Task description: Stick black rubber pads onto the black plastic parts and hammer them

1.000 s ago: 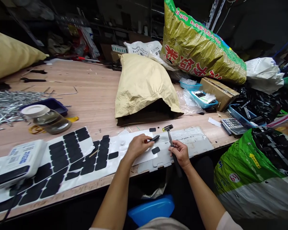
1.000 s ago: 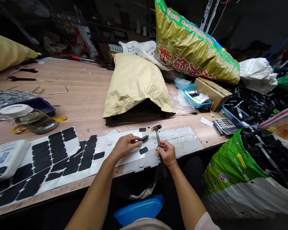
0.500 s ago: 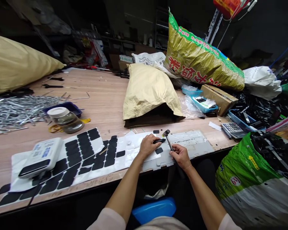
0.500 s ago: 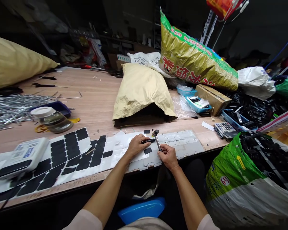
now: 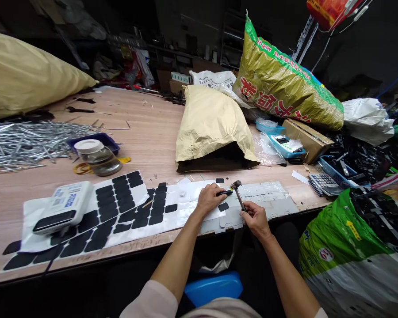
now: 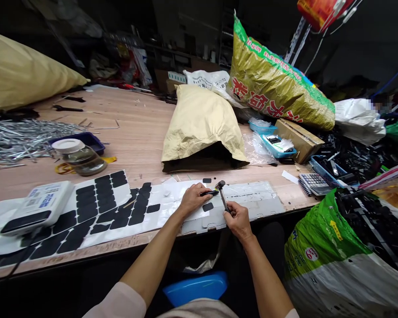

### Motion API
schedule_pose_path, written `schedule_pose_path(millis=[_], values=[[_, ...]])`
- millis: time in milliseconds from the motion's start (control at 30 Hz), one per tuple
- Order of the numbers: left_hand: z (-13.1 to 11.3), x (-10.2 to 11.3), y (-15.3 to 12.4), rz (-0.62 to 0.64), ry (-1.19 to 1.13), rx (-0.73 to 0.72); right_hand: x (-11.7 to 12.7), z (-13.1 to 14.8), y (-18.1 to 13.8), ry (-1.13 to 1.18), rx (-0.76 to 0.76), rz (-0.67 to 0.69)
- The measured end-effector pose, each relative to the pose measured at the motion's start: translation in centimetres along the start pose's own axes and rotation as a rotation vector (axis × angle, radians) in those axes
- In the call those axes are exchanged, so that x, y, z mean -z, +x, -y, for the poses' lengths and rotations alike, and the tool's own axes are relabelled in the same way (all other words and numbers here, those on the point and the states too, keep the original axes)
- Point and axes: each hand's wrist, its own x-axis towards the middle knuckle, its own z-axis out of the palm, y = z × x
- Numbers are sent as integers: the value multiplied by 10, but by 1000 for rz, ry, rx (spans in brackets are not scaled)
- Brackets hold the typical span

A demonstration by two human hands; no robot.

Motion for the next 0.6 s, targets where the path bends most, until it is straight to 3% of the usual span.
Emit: schedule_pose_path(millis=[267,500,600], values=[[-1,2,-2,12,-7,-12,-4,-8,3,-37,73,97],[0,2,2,11,-34,-9,-4,-18,8,287,-42,-26],[-9,13,-7,8,-135,-43,-3,-15,13,345,-50,-51]])
